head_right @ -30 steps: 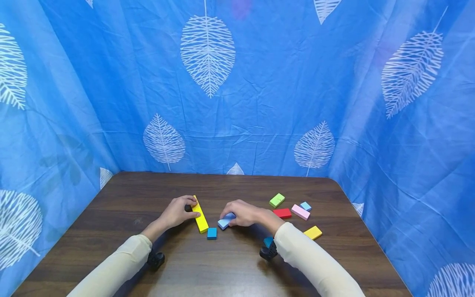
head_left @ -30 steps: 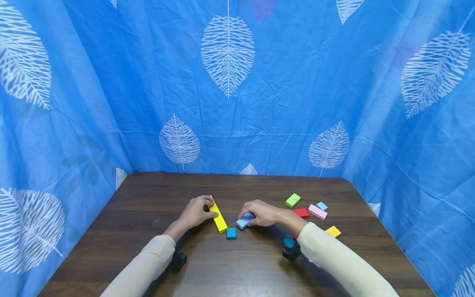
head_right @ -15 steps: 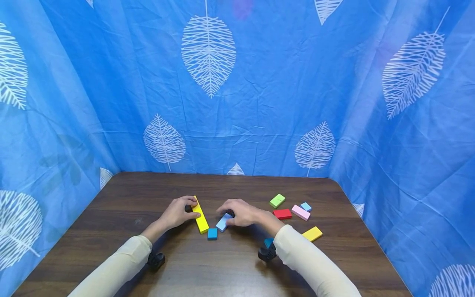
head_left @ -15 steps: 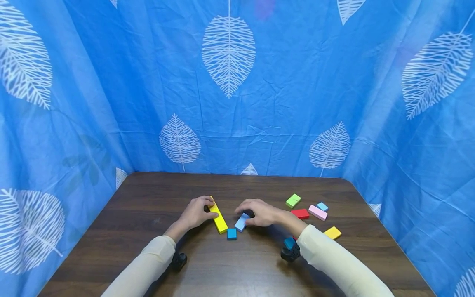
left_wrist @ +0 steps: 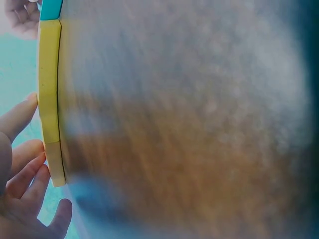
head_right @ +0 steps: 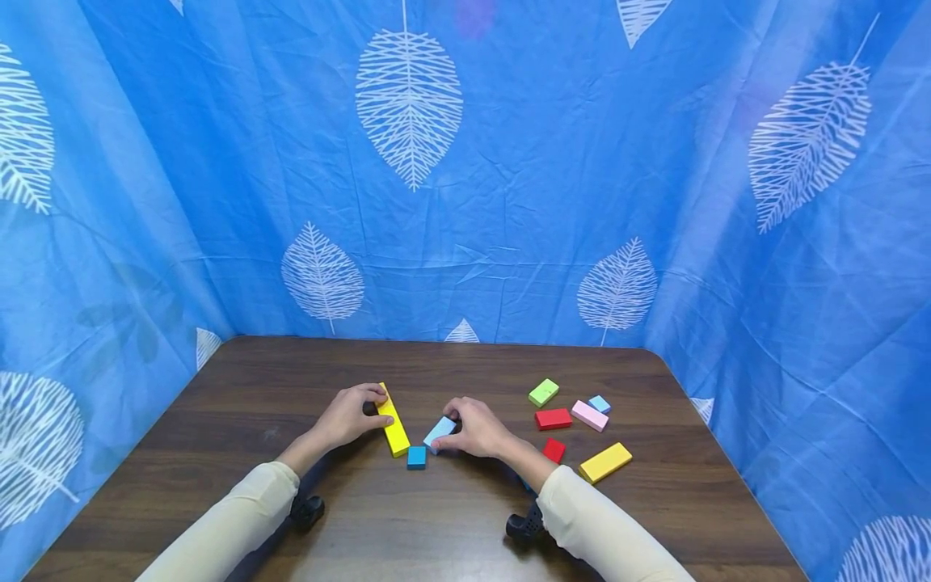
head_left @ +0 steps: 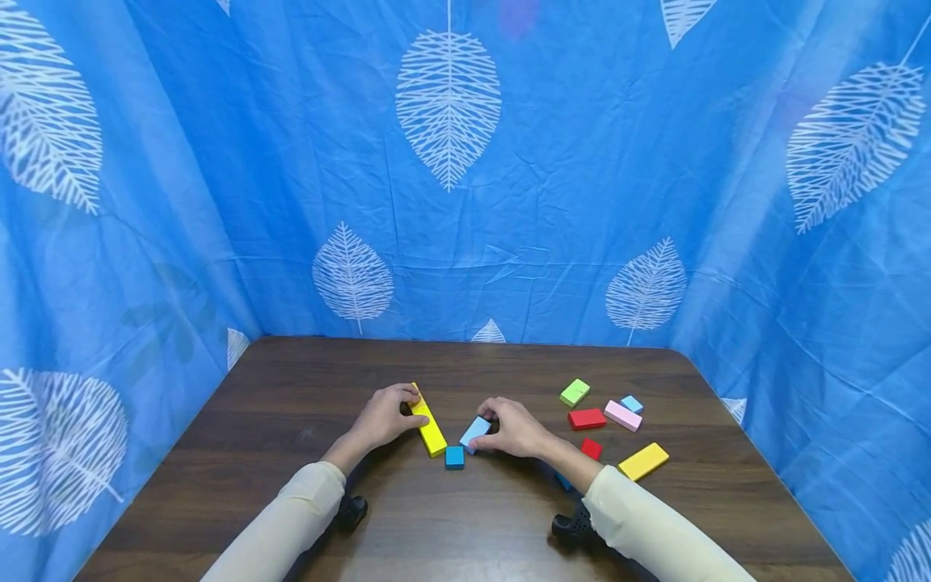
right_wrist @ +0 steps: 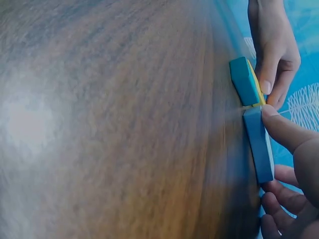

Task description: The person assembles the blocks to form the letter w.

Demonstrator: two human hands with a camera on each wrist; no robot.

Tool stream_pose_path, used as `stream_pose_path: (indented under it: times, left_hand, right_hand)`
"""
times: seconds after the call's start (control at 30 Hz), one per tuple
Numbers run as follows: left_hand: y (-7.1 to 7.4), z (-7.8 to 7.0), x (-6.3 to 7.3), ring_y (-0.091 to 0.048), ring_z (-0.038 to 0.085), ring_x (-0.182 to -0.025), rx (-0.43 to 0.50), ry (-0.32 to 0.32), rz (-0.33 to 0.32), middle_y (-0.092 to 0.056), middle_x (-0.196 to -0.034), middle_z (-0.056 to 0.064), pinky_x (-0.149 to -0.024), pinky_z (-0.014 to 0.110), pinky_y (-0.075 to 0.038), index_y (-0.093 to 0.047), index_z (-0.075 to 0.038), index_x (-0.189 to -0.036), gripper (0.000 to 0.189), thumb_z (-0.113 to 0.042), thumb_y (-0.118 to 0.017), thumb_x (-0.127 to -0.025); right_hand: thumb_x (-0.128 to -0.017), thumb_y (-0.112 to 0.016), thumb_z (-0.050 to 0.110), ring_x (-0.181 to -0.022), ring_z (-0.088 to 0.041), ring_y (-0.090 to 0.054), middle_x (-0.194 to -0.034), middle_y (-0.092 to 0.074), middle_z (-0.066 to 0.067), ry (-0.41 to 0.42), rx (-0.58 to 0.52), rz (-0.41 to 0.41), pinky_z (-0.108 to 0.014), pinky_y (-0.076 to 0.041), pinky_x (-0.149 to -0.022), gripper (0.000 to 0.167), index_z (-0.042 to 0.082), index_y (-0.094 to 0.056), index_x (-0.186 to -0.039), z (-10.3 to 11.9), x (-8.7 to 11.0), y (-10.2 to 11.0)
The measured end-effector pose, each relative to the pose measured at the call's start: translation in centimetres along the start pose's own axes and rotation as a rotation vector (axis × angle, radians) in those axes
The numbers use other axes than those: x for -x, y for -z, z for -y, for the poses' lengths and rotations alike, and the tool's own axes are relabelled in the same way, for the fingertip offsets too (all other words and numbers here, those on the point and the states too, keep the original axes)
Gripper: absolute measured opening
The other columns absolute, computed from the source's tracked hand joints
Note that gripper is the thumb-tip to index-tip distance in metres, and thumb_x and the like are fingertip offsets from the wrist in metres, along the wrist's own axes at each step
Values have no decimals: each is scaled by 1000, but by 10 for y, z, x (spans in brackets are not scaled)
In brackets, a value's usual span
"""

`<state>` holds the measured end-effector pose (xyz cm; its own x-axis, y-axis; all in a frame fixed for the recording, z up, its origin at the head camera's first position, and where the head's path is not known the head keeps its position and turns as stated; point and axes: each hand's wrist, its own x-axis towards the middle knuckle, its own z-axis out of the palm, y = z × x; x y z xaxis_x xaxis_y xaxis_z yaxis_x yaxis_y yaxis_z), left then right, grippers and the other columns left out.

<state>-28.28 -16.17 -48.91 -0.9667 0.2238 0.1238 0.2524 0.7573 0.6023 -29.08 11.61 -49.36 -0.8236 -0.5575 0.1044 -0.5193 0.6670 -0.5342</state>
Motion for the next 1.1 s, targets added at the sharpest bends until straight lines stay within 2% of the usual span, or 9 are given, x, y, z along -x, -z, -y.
stream_pose_path:
  times: [0.2, 1.1]
  left_hand:
    - [-1, 0, 0, -61, 34, -122, -5, 8, 3, -64, -135, 14, -100, 45, -53, -73, 2, -123, 44, -21, -86, -88]
    - [0, -1, 0, -60, 34, -121, 12, 8, -6, -63, -137, 15, -99, 44, -54, -73, 3, -124, 45, -20, -86, -88]
  right_hand:
    - [-84, -88, 39, -92, -18, -54, -101, -62, 2, -10, -51, 17, -38, -51, -83, 49, 6, -69, -114, -4, 0, 0]
    - [-87, -86, 38, -97, -19, -52, -110, -63, 2, -11, -87, 68, -39, -49, -85, 50, 11, -71, -127, -5, -1, 4]
